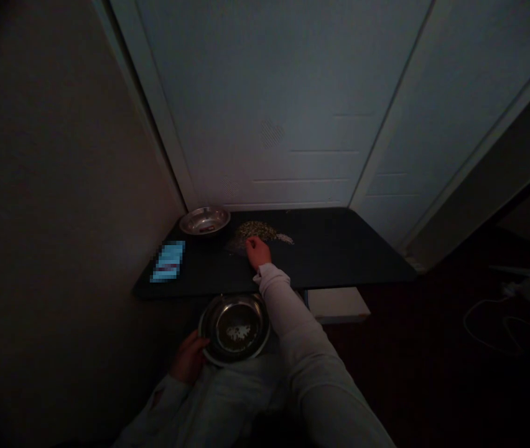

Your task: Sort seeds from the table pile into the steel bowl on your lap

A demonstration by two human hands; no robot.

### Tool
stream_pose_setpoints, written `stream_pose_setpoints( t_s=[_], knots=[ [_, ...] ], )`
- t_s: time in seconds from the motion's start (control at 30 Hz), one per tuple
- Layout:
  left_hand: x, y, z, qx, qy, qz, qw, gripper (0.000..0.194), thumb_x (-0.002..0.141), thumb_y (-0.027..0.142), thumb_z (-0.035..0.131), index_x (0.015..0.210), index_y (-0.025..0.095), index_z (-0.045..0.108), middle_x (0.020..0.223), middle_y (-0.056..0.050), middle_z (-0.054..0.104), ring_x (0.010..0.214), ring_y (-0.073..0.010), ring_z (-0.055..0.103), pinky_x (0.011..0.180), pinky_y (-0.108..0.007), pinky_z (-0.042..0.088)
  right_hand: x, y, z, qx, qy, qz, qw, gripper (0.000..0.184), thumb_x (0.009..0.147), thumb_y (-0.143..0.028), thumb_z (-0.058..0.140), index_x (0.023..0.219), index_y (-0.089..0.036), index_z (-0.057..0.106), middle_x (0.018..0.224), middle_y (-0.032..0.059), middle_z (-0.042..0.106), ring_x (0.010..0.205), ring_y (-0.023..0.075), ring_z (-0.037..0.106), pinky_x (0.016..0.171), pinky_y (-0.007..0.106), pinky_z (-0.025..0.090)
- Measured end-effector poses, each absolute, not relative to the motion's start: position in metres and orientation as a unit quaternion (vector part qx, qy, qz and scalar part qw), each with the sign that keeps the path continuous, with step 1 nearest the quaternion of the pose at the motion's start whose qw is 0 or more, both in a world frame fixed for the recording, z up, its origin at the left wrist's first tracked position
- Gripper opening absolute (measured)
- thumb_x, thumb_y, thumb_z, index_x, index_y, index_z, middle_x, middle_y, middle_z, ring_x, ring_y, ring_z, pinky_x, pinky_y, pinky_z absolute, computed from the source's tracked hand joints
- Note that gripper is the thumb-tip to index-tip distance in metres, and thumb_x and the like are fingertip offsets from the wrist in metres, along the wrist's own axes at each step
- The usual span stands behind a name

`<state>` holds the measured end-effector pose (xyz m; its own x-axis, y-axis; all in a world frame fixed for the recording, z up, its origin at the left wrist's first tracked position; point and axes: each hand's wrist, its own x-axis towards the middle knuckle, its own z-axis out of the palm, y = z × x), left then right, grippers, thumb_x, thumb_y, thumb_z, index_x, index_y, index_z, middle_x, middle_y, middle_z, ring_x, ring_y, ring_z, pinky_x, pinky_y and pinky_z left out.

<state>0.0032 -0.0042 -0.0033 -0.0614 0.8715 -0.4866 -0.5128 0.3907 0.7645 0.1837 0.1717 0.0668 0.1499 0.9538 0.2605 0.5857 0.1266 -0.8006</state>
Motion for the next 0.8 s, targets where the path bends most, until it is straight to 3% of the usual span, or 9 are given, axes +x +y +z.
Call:
stream_pose_setpoints(
  t_s=[0.3,0.6,0.8],
  knots=[
    [0.003,-0.005,-0.007,0.182,0.522,0.544,0.631,0.023,0.044,0.014,0.061,0.067,0.016,0.058,0.040,0.007,0.049,0.035,-0.0073,0.042,0.037,-0.020,0.027,0.178,0.160,0.067,-0.587,-0.656,0.244,0.407,0.021,0.073,-0.031,0.042,0.083,-0.018,0.054,0.072,0.0011,0.060,0.066,0.0107,0.053,0.064,0.023,0.040],
    [0.005,-0.005,-0.003,0.166,0.542,0.543,0.620,0.025,0.045,0.013,0.060,0.070,0.016,0.059,0.052,0.002,0.059,0.046,-0.0120,0.053,0.044,-0.023,0.036,0.178,0.157,0.068,-0.592,-0.692,0.225,0.348,0.019,0.073,-0.032,0.044,0.082,-0.020,0.056,0.073,0.0005,0.062,0.069,0.0116,0.054,0.065,0.023,0.040],
    [0.004,-0.005,-0.007,0.166,0.522,0.551,0.630,0.027,0.045,0.012,0.059,0.071,0.016,0.058,0.051,0.003,0.059,0.046,-0.0121,0.054,0.044,-0.023,0.036,0.179,0.156,0.067,-0.579,-0.714,0.227,0.322,0.021,0.073,-0.033,0.044,0.085,-0.022,0.057,0.076,0.0000,0.062,0.070,0.0124,0.054,0.064,0.023,0.039]
  ],
)
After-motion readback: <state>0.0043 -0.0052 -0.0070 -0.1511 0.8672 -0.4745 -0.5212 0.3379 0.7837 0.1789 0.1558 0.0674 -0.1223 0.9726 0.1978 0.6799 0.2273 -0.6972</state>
